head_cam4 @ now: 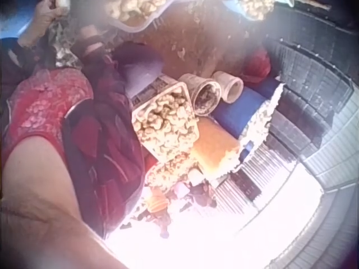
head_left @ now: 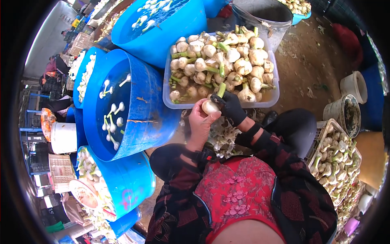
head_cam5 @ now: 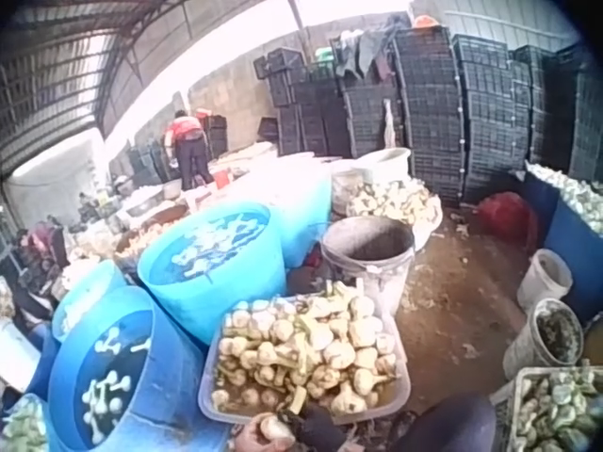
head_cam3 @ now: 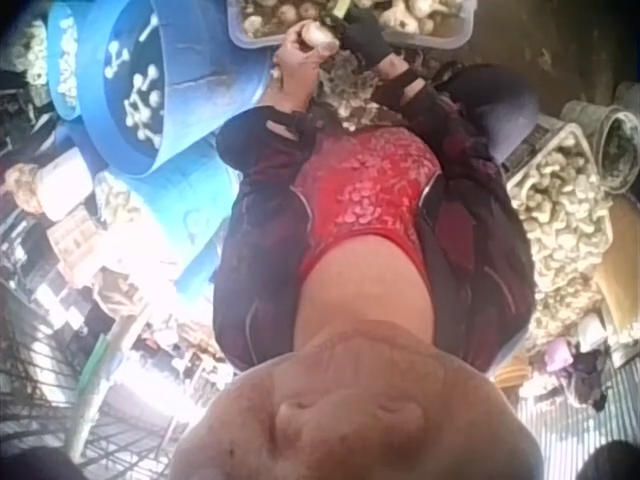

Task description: Peeling and cleaning root vegetables, specifically scallions or Allium chinense, in an industrial kitchen or market setting.

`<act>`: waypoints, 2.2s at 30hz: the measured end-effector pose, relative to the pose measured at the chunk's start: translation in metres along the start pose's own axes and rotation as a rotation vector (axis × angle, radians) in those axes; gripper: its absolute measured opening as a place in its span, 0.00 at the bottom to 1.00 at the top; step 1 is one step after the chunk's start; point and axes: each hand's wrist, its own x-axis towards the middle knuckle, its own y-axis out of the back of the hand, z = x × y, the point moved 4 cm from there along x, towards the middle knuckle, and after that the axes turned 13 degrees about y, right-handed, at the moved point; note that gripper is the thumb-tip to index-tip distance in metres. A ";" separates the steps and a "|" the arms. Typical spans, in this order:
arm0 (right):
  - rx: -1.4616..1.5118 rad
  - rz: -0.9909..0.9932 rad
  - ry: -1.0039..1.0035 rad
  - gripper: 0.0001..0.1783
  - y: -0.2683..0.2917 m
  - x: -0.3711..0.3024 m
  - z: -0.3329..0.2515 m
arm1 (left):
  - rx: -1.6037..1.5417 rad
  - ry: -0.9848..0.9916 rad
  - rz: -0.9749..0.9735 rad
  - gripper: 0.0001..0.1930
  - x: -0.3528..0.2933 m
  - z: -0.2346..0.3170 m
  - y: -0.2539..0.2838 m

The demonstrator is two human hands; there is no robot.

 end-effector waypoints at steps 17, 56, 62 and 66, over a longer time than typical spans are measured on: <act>-0.020 -0.130 0.105 0.14 0.009 -0.011 0.033 | -0.457 0.322 -0.049 0.18 0.005 -0.026 0.013; -0.375 0.099 0.164 0.09 0.012 -0.024 0.014 | -0.426 0.430 -0.100 0.24 0.000 -0.029 0.012; -0.388 0.022 0.222 0.08 0.008 -0.023 0.012 | -0.255 0.276 0.078 0.22 -0.008 -0.024 0.016; -0.279 0.241 0.008 0.06 0.048 -0.004 0.045 | -0.376 0.198 -0.094 0.24 -0.014 -0.010 0.009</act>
